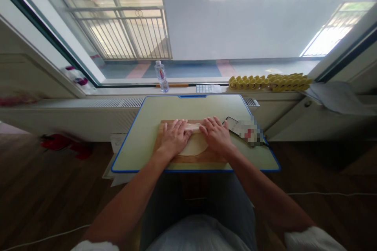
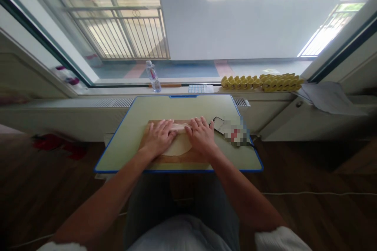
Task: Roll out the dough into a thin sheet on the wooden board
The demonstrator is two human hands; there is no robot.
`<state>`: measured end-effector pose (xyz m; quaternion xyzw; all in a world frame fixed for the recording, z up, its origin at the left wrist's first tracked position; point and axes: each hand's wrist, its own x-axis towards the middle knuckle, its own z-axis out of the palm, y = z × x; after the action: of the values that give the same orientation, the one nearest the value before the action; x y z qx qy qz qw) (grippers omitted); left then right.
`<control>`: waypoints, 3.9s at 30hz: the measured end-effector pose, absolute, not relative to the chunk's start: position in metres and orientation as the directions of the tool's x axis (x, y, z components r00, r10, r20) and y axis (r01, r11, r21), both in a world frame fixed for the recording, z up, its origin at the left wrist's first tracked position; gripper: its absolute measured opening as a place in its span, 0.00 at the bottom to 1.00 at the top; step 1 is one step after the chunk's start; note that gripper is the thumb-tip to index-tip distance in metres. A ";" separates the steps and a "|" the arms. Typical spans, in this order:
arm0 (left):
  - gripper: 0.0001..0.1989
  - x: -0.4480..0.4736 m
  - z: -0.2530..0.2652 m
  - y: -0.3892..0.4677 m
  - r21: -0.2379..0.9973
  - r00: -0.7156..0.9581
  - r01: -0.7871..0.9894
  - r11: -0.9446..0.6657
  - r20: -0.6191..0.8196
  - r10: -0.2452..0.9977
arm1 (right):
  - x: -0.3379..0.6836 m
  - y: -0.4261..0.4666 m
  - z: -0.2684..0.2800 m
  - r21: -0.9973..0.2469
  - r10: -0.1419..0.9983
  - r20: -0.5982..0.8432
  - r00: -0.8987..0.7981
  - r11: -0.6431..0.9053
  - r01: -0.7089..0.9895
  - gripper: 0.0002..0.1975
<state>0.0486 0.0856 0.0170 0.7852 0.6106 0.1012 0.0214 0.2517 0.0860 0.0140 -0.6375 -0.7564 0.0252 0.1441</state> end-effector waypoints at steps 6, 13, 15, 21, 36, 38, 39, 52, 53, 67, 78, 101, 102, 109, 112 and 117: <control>0.31 0.045 0.018 0.022 0.242 0.398 0.865 -0.439 0.202 0.895 | 0.260 0.023 0.009 -0.289 0.954 0.254 -0.157 0.229 0.930 0.28; 0.20 0.042 0.022 -0.005 0.387 0.308 0.837 -0.388 0.254 0.917 | 0.270 -0.013 0.008 -0.405 0.947 0.298 -0.122 0.241 0.882 0.23; 0.19 0.044 0.022 0.005 0.368 0.282 0.859 -0.355 0.238 0.929 | 0.272 0.002 0.011 -0.422 0.949 0.283 -0.137 0.252 0.871 0.21; 0.25 0.047 0.013 0.008 0.266 0.223 0.921 -0.286 0.241 0.944 | 0.276 0.033 0.016 -0.388 0.930 0.234 -0.283 0.356 0.850 0.21; 0.15 -0.001 0.026 -0.012 0.312 0.182 0.917 -0.248 0.226 0.957 | 0.254 0.025 0.025 -0.387 0.868 0.242 -0.433 0.495 0.778 0.13; 0.14 -0.011 0.025 -0.014 0.332 0.168 0.913 -0.238 0.227 0.959 | 0.241 0.021 0.026 -0.403 0.880 0.230 -0.416 0.475 0.782 0.12; 0.14 -0.013 0.025 -0.014 0.342 0.162 0.910 -0.236 0.231 0.959 | 0.236 0.018 0.027 -0.412 0.888 0.226 -0.400 0.459 0.787 0.12; 0.20 0.015 0.022 0.051 0.244 0.115 0.953 -0.178 0.254 0.960 | 0.224 0.024 0.014 -0.236 0.954 0.200 -0.222 0.267 0.934 0.24; 0.20 0.015 0.022 0.058 0.237 0.120 0.955 -0.178 0.240 0.963 | 0.223 0.030 0.014 -0.218 0.955 0.196 -0.221 0.262 0.940 0.25; 0.28 0.013 0.021 0.030 0.198 0.198 0.955 -0.223 0.137 0.971 | 0.227 -0.004 0.018 -0.247 0.926 0.161 -0.341 0.372 0.895 0.32; 0.30 0.015 0.026 0.110 0.141 0.140 0.978 -0.153 0.093 0.986 | 0.209 0.070 0.025 -0.136 0.951 0.155 -0.267 0.288 0.948 0.32; 0.23 0.021 0.029 0.133 0.164 0.105 0.975 -0.148 0.248 0.963 | 0.205 0.096 0.026 -0.125 0.979 0.068 -0.194 0.201 0.972 0.34; 0.23 0.021 0.029 0.130 0.169 0.092 0.976 -0.140 0.264 0.960 | 0.206 0.094 0.026 -0.124 0.979 0.068 -0.194 0.201 0.972 0.34; 0.24 0.019 0.020 0.048 0.216 0.023 0.973 -0.088 0.288 0.957 | 0.213 0.017 0.022 -0.166 0.961 0.119 -0.250 0.268 0.949 0.32; 0.25 0.017 0.017 0.048 0.207 0.036 0.974 -0.092 0.258 0.966 | 0.211 0.016 0.021 -0.156 0.963 0.124 -0.240 0.257 0.954 0.33; 0.24 0.016 0.021 0.117 0.180 0.050 0.978 -0.102 0.268 0.962 | 0.203 0.088 0.026 -0.117 0.979 0.067 -0.191 0.197 0.973 0.36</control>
<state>0.0155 0.1173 0.0209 0.7243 0.6698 0.1618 -0.0252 0.2030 0.0883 0.0263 -0.6330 -0.7712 0.0242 0.0630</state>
